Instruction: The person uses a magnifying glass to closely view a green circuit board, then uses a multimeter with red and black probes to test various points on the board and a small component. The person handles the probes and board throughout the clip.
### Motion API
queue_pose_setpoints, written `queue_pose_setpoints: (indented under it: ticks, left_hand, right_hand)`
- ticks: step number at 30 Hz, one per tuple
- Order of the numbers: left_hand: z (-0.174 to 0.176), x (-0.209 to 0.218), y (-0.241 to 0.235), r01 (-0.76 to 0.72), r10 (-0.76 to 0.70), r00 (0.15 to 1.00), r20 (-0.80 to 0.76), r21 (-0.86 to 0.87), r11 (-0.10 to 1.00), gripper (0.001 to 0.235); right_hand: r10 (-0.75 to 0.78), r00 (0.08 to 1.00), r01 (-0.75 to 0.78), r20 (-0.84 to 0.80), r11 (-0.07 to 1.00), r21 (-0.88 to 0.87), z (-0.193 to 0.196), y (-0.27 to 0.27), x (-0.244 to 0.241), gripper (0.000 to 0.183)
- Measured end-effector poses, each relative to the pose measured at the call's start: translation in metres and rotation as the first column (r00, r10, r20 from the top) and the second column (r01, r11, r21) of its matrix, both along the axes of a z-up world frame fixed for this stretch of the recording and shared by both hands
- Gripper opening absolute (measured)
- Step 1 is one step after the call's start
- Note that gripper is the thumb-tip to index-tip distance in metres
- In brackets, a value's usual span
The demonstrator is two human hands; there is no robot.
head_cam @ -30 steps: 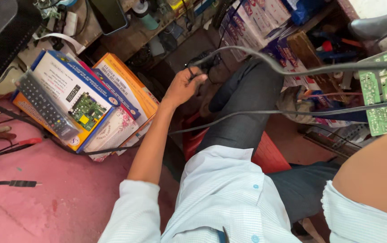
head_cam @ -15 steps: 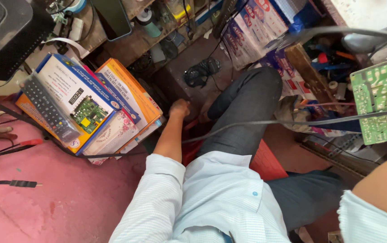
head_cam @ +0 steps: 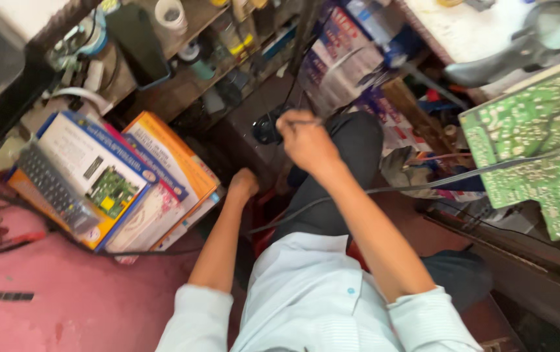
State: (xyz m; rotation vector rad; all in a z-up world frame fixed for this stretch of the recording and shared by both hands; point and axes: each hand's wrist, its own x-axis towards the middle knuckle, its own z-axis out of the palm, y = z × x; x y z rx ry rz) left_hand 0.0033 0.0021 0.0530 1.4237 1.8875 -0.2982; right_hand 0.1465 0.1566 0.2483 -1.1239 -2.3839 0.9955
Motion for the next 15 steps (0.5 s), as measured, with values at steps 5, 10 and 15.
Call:
queue_pose_setpoints:
  ticks: [5,10,15]
  left_hand:
    - [0.072,0.002,0.004,-0.274,0.263,0.956,0.127,0.083,0.958,0.023]
    - [0.162,0.004,0.041,-0.165,0.124,0.978,0.168,0.261,0.951,0.04]
    - [0.226,0.0,0.077,-0.11,-0.012,0.979,0.202,0.583,0.805,0.033]
  right_hand:
    - [-0.271,0.963,0.264,0.014,0.926,-0.27,-0.101,-0.013,0.016,0.031]
    - [0.106,0.917,0.097,0.386,0.877,-0.471,-0.087,-0.015,0.001,0.042]
    - [0.205,0.978,-0.159,0.048,0.869,-0.469,-0.007,-0.006,0.018,0.068]
